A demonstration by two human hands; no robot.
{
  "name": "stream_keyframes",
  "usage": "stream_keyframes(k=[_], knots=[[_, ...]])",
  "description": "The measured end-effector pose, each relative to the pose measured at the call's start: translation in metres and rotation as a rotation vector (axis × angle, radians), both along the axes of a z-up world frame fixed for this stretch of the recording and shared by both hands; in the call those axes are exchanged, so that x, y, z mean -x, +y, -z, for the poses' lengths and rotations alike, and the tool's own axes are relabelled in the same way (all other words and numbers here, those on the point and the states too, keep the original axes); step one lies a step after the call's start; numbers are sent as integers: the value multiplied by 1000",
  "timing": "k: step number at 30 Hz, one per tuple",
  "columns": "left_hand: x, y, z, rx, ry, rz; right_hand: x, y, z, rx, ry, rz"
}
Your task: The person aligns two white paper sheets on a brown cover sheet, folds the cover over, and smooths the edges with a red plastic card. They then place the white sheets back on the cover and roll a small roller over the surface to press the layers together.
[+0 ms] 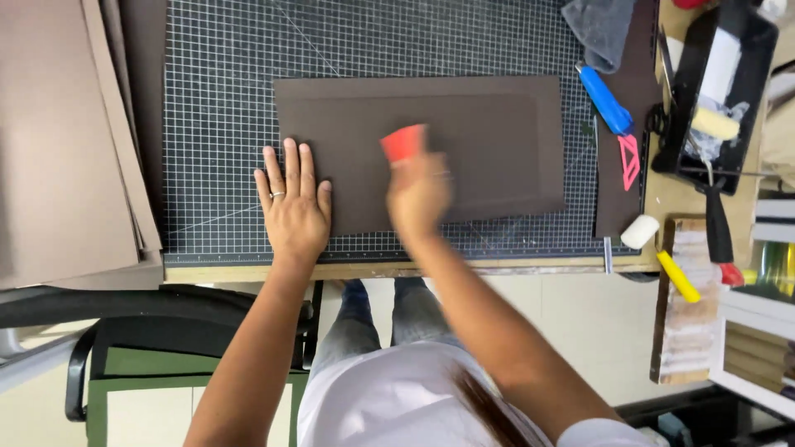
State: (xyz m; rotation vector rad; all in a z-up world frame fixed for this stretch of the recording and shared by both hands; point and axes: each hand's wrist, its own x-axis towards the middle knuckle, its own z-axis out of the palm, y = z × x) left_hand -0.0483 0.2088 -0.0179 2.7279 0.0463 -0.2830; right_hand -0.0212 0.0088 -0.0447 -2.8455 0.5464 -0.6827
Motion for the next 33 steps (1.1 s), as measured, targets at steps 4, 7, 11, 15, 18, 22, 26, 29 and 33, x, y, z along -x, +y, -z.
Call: stream_keyframes(k=[4,7,11,15,18,22,26,29,33], knots=[[-3,-1,6,-1,-41,5,27,43,-15,-150,-34,-503],[-1,0,4,-2,-48,11,23,-47,-13,-65,1,-266],[-1,-2,-1,-4,-45,3,28,-197,10,63,52,179],[-2,-3,-1,3,-49,10,23,-86,-1,-68,-23,160],[1,0,2,3,-3,5,47,39,-26,-218,103,-124],[-4,1,2,3,-25,21,46,16,-18,-63,52,-386],[-1,0,-1,13,-13,11,47,-130,-7,76,4,19],[2,0,4,3,-22,13,56,-233,0,107,58,164],[-6,-19,-3,-10,-86,25,45,-296,4,-2,38,106]])
